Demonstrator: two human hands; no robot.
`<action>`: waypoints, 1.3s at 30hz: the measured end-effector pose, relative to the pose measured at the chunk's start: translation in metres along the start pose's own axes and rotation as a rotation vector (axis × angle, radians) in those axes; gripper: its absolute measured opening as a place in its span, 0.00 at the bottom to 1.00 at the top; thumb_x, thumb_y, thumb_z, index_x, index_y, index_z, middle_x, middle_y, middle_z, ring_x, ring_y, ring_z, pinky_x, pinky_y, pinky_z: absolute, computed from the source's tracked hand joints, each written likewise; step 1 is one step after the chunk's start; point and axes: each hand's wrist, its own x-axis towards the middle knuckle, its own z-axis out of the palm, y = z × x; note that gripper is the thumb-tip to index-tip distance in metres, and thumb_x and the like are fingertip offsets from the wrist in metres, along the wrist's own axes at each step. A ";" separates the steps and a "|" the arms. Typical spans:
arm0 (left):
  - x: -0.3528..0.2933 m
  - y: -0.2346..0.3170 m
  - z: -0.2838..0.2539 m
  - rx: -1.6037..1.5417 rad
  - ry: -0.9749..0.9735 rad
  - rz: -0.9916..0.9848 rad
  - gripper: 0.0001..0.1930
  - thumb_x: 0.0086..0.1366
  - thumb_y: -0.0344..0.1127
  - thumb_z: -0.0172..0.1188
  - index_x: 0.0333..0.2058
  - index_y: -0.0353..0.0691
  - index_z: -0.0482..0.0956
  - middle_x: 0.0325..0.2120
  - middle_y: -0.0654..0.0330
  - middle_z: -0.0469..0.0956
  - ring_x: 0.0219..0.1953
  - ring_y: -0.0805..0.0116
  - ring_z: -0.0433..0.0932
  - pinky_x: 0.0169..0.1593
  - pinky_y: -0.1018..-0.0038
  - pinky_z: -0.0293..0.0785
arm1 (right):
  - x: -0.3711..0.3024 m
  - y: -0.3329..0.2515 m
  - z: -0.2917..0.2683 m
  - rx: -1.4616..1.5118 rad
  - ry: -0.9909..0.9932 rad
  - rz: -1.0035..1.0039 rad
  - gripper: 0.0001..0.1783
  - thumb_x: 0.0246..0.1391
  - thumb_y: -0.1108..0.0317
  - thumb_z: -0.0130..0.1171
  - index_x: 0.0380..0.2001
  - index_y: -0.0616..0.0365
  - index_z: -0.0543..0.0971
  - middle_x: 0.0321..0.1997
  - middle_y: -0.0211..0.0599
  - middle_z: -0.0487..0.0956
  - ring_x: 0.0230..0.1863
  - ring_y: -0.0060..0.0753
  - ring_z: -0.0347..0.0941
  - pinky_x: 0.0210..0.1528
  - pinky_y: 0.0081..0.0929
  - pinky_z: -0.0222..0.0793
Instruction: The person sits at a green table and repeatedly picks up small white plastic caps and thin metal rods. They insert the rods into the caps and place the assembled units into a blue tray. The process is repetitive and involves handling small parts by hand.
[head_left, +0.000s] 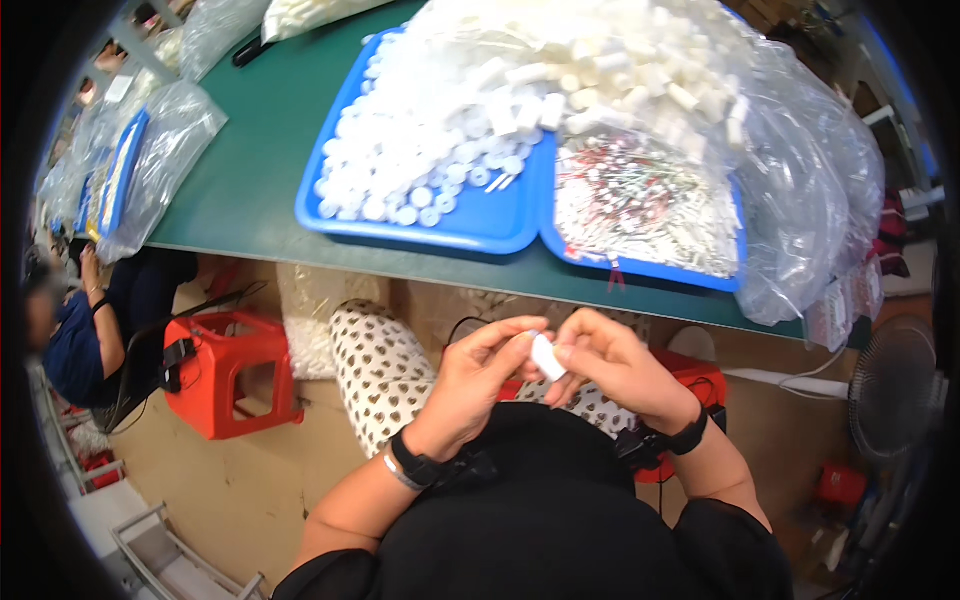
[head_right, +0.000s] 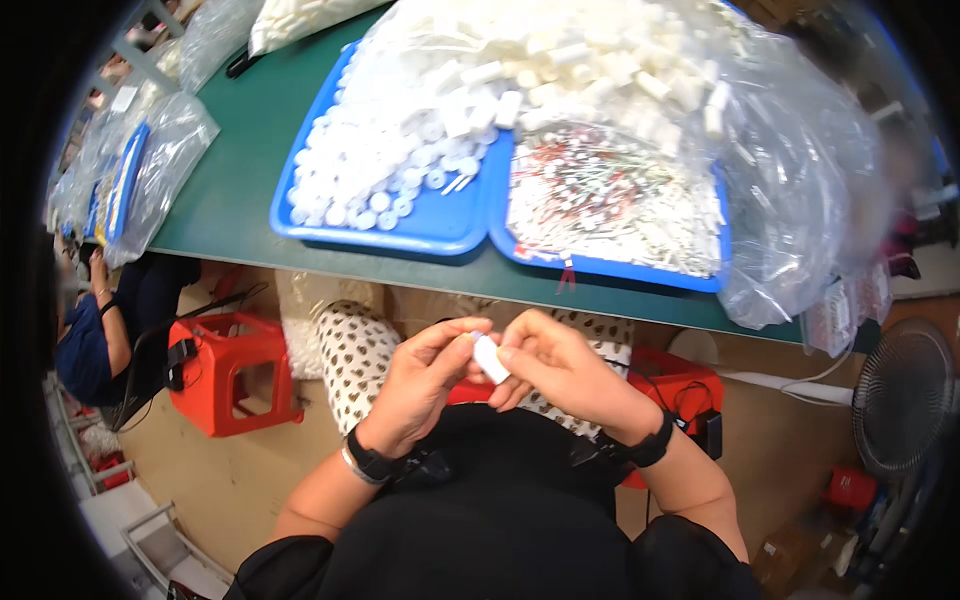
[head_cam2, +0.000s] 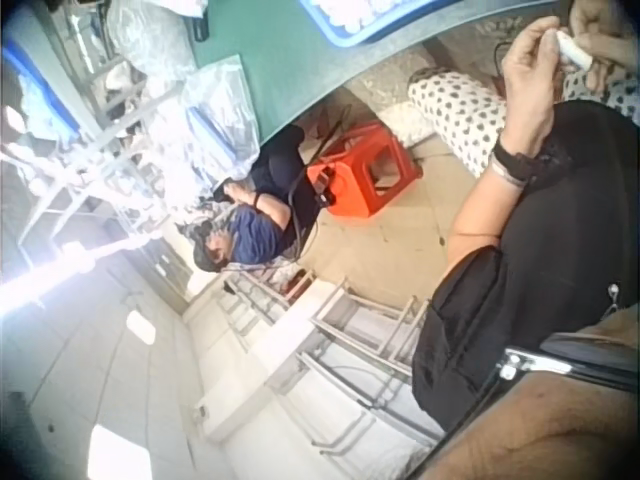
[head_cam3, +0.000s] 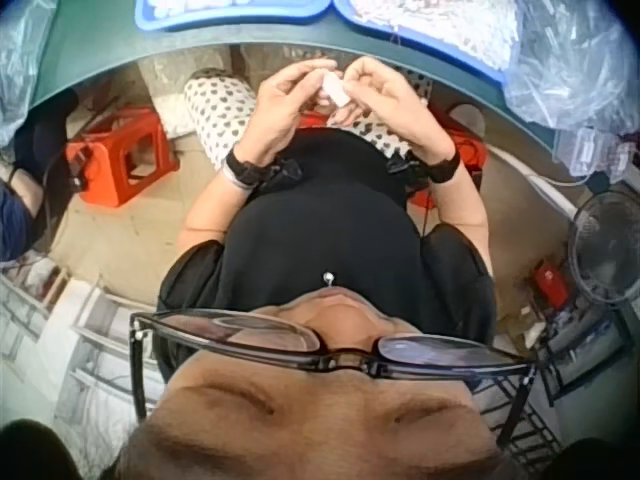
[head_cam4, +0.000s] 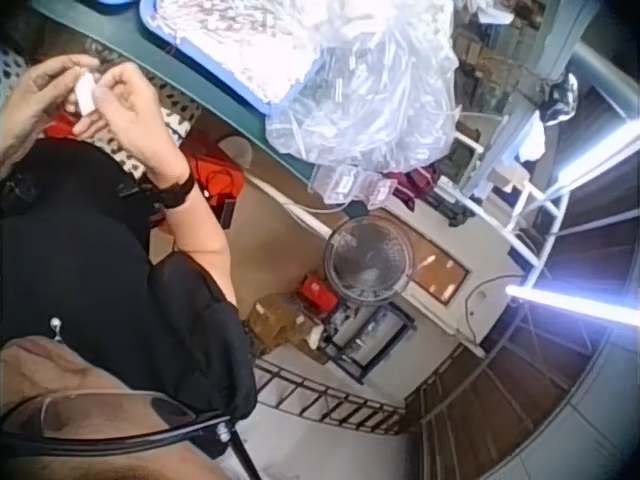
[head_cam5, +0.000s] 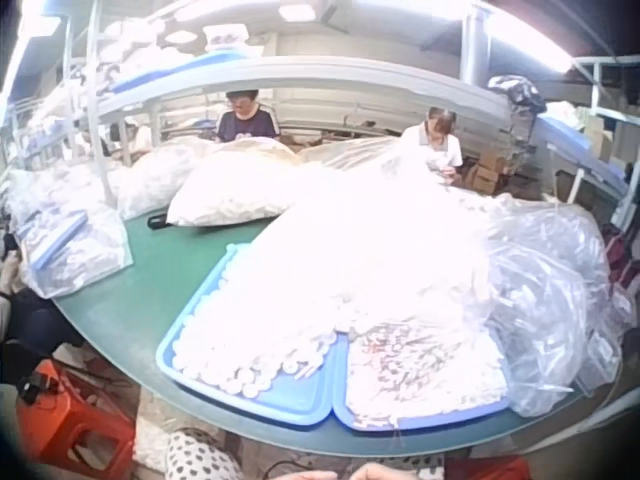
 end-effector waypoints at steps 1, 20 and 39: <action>0.000 0.002 0.000 -0.029 0.001 -0.050 0.14 0.72 0.32 0.54 0.52 0.32 0.75 0.41 0.58 0.80 0.34 0.78 0.77 0.42 0.79 0.77 | 0.000 0.003 -0.004 0.062 -0.025 0.009 0.06 0.66 0.72 0.49 0.42 0.60 0.66 0.39 0.46 0.79 0.34 0.33 0.82 0.35 0.27 0.81; 0.004 -0.004 -0.007 -0.211 -0.262 -0.178 0.08 0.74 0.38 0.50 0.45 0.42 0.67 0.40 0.51 0.79 0.28 0.75 0.74 0.33 0.79 0.72 | -0.088 -0.062 -0.166 -1.818 0.986 -0.088 0.10 0.51 0.76 0.52 0.38 0.58 0.78 0.39 0.48 0.80 0.41 0.55 0.77 0.41 0.47 0.72; 0.011 0.007 0.012 -0.242 -0.118 -0.008 0.09 0.73 0.36 0.51 0.40 0.35 0.72 0.40 0.56 0.76 0.30 0.78 0.71 0.37 0.80 0.71 | -0.033 -0.031 -0.014 -1.258 0.264 -0.600 0.15 0.51 0.70 0.66 0.41 0.61 0.76 0.35 0.41 0.76 0.30 0.42 0.77 0.32 0.34 0.72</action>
